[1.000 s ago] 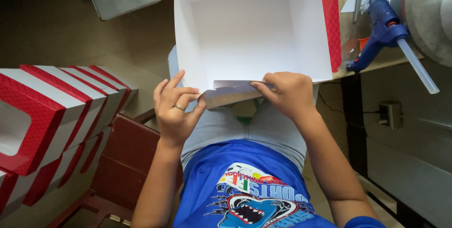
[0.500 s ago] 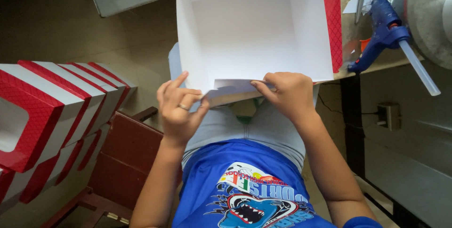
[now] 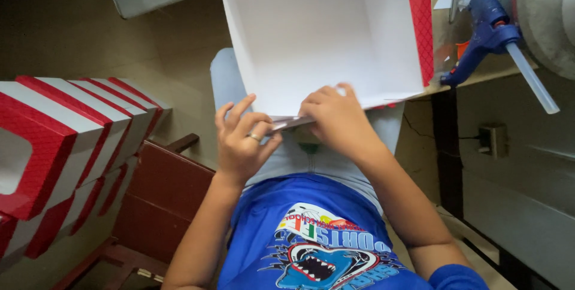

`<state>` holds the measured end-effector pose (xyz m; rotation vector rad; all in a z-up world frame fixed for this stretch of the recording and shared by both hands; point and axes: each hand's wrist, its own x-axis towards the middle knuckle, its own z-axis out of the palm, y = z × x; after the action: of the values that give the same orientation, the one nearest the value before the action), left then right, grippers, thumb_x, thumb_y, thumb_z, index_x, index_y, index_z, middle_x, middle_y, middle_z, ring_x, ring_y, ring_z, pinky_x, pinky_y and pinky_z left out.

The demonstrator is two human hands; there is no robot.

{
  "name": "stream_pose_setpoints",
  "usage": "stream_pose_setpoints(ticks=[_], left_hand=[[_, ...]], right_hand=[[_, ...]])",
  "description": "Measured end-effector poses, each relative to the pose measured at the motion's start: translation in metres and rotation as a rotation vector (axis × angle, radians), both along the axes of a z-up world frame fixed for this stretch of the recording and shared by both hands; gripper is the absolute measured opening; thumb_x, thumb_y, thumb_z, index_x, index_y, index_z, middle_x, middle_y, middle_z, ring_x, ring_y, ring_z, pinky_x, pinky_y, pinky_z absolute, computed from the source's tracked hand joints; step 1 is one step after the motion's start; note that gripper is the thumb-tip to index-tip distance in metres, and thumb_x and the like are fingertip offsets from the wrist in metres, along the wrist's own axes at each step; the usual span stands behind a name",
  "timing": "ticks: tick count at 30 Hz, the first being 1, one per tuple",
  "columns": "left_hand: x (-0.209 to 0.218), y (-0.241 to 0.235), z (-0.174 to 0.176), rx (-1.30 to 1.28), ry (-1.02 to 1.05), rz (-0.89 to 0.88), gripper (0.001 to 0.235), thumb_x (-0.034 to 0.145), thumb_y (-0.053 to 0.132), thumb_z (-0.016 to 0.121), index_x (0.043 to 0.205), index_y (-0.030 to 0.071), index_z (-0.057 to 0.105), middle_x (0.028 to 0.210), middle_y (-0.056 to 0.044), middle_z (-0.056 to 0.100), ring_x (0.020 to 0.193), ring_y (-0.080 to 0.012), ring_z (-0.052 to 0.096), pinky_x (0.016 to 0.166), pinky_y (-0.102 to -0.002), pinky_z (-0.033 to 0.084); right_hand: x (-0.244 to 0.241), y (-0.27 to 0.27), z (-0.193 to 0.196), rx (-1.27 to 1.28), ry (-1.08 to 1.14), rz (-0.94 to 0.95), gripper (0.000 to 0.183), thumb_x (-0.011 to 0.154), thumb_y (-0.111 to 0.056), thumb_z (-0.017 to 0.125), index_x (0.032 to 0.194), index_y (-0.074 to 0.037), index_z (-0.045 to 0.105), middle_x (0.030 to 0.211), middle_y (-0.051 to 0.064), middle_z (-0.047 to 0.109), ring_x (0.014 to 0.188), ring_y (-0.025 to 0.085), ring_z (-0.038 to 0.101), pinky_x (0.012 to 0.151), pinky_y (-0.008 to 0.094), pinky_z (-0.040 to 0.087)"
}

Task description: Assembling and taping cardboard cake boxes.

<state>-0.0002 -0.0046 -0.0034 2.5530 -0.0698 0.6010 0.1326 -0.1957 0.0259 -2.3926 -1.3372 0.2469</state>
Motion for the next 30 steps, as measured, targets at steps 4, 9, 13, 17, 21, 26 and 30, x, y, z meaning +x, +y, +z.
stream_pose_setpoints(ticks=[4,9,13,17,21,26,30], left_hand=[[0.007,-0.005,-0.005,-0.006,-0.046,-0.03,0.035,0.073,0.021,0.09,0.085,0.009,0.059,0.125,-0.011,0.061,0.132,-0.0343,0.051,0.106,-0.059,0.037],[0.002,0.003,-0.019,-0.025,-0.079,-0.043,0.04,0.077,0.016,0.091,0.084,0.008,0.052,0.127,-0.008,0.06,0.131,-0.0353,0.052,0.106,-0.055,0.044],[-0.009,0.003,-0.022,-0.033,-0.1,0.02,0.041,0.081,0.016,0.092,0.083,0.009,0.051,0.123,-0.007,0.061,0.129,-0.034,0.055,0.104,-0.054,0.045],[-0.008,-0.006,-0.02,-0.04,-0.098,0.015,0.038,0.073,0.015,0.09,0.082,0.009,0.053,0.119,-0.007,0.063,0.126,-0.0351,0.056,0.103,-0.055,0.044],[-0.003,-0.019,-0.029,-0.032,-0.108,-0.058,0.038,0.073,0.014,0.089,0.085,0.01,0.053,0.125,-0.006,0.062,0.129,-0.0315,0.056,0.107,-0.053,0.045],[0.003,-0.015,-0.05,-0.17,-0.081,-0.078,0.058,0.08,0.024,0.092,0.116,0.015,0.047,0.147,-0.011,0.043,0.143,-0.0366,0.044,0.117,-0.055,0.042],[0.011,-0.017,-0.028,-0.278,-0.102,-0.235,0.095,0.073,0.044,0.095,0.138,0.018,0.03,0.16,-0.021,0.021,0.15,-0.0473,0.023,0.124,-0.062,0.03]], right_hand=[[0.001,0.004,-0.023,-0.123,0.106,0.006,0.017,0.076,-0.01,0.074,0.09,-0.02,0.075,0.102,-0.005,0.073,0.102,0.021,0.065,0.087,0.043,0.044],[0.011,-0.006,-0.02,-0.182,0.083,0.032,0.022,0.078,-0.006,0.072,0.092,-0.022,0.077,0.102,-0.006,0.073,0.103,0.021,0.064,0.083,0.04,0.045],[0.014,-0.01,-0.008,-0.235,0.109,0.04,0.029,0.065,-0.004,0.075,0.089,-0.02,0.077,0.1,-0.005,0.073,0.102,0.021,0.063,0.083,0.041,0.044],[0.012,-0.011,-0.01,-0.151,0.102,0.043,0.026,0.067,0.0,0.073,0.088,-0.016,0.075,0.101,-0.003,0.073,0.096,0.024,0.068,0.078,0.042,0.05],[0.005,-0.011,-0.009,-0.071,0.291,-0.111,0.034,0.072,0.004,0.071,0.102,-0.01,0.072,0.107,0.006,0.07,0.091,0.033,0.07,0.077,0.043,0.055],[0.0,-0.012,0.0,0.136,0.554,-0.134,0.06,0.065,0.017,0.058,0.121,-0.005,0.064,0.126,0.011,0.064,0.099,0.028,0.072,0.085,0.036,0.059],[-0.028,-0.01,-0.008,0.229,0.528,-0.167,0.062,0.067,0.018,0.057,0.125,-0.004,0.063,0.132,0.014,0.062,0.104,0.029,0.07,0.09,0.037,0.057]])
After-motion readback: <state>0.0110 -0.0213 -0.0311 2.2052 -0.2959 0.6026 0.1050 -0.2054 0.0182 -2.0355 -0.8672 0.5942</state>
